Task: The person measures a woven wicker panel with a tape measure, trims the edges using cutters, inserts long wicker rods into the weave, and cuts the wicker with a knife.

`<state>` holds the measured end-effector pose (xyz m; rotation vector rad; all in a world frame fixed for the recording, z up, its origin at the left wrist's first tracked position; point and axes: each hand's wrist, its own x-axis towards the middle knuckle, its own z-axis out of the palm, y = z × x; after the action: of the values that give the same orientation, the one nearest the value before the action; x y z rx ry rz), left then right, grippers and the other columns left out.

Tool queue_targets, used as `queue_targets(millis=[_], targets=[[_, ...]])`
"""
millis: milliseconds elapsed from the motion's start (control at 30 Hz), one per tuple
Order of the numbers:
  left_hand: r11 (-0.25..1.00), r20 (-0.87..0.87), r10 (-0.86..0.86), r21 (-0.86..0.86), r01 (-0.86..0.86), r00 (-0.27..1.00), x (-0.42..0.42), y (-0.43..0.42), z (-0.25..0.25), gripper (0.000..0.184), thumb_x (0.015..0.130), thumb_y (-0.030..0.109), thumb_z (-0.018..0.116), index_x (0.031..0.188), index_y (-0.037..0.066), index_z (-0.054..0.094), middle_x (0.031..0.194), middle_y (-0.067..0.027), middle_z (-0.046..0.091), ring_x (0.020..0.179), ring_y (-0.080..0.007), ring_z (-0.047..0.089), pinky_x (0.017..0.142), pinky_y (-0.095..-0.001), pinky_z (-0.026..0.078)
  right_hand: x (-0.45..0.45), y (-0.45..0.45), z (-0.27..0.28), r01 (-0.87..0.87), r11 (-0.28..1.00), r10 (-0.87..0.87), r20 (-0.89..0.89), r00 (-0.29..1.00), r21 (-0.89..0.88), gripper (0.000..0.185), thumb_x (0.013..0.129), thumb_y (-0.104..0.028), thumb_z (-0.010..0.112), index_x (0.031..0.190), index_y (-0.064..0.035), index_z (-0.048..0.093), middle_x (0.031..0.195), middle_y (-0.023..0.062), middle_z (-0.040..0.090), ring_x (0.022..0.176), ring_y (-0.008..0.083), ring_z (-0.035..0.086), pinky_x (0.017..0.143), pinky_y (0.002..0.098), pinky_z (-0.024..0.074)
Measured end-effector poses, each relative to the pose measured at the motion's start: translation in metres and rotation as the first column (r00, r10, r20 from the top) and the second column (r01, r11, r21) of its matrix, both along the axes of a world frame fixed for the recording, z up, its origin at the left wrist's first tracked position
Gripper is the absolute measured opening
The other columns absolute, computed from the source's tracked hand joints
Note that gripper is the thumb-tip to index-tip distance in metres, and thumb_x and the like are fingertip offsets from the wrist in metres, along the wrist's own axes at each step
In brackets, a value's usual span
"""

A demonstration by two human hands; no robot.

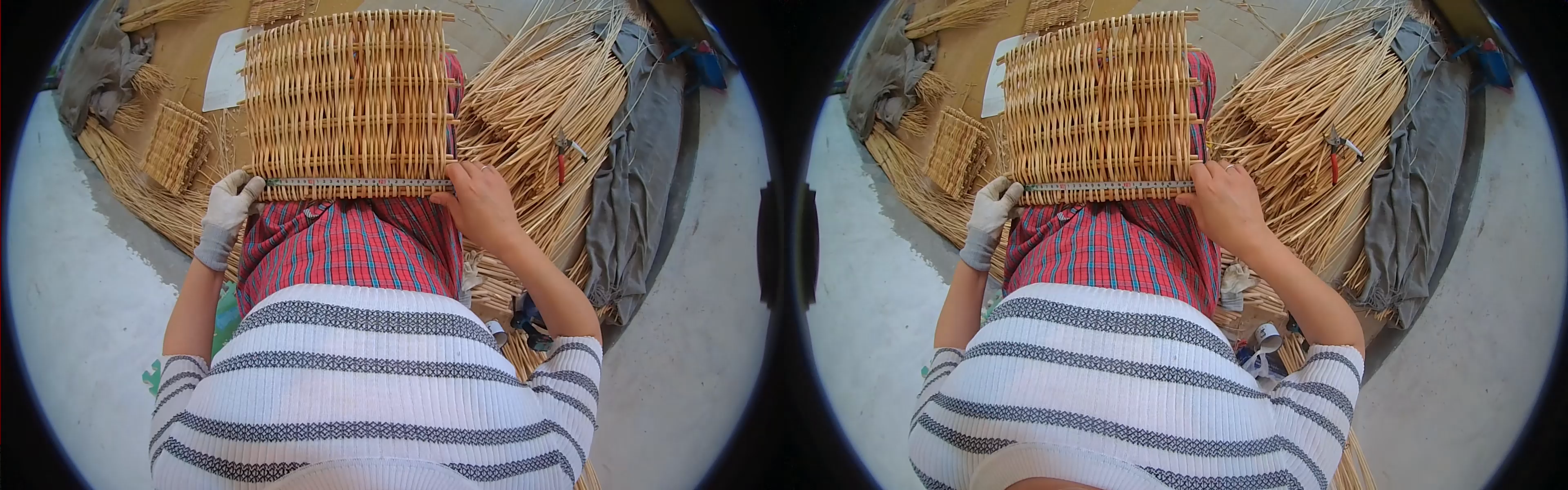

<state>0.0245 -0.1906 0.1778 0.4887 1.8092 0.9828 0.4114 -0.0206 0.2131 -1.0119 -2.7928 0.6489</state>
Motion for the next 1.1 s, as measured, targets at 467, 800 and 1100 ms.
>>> queue_targets(millis=[467, 800, 1100], targets=[[1.000, -0.003, -0.022, -0.013, 0.022, 1.000, -0.007, -0.001, -0.008, 0.026, 0.097, 0.017, 0.073, 0.116, 0.000, 0.068, 0.098, -0.0017, 0.069, 0.076, -0.0074, 0.063, 0.059, -0.0222, 0.055, -0.005, -0.006, -0.002, 0.019, 0.999, -0.020, 0.010, 1.000, 0.040, 0.027, 0.088, -0.022, 0.073, 0.103, -0.0038, 0.060, 0.094, 0.0127, 0.064, 0.097, 0.0325, 0.062, 0.086, 0.0440, 0.0458], [0.999, -0.013, -0.025, 0.038, 0.025, 1.000, -0.002, -0.002, -0.004, 0.024, 0.100, 0.017, 0.069, 0.119, 0.002, 0.067, 0.102, -0.0016, 0.072, 0.075, -0.0064, 0.064, 0.060, -0.0215, 0.054, -0.002, 0.008, 0.023, 0.027, 0.996, -0.017, 0.116, 0.993, -0.089, 0.042, 0.090, -0.044, 0.073, 0.105, -0.0053, 0.068, 0.094, 0.0115, 0.070, 0.091, 0.0326, 0.067, 0.080, 0.0451, 0.0524], [0.998, 0.024, 0.020, 0.062, -0.022, 1.000, 0.005, -0.007, 0.001, 0.022, 0.100, 0.019, 0.070, 0.115, 0.003, 0.068, 0.096, 0.0023, 0.071, 0.069, -0.0027, 0.060, 0.058, -0.0184, 0.049, 0.012, 0.032, 0.044, 0.176, 0.976, -0.135, 0.278, 0.951, -0.131, 0.037, 0.095, -0.041, 0.068, 0.098, -0.0047, 0.075, 0.089, 0.0132, 0.071, 0.090, 0.0344, 0.068, 0.076, 0.0461, 0.0533]])
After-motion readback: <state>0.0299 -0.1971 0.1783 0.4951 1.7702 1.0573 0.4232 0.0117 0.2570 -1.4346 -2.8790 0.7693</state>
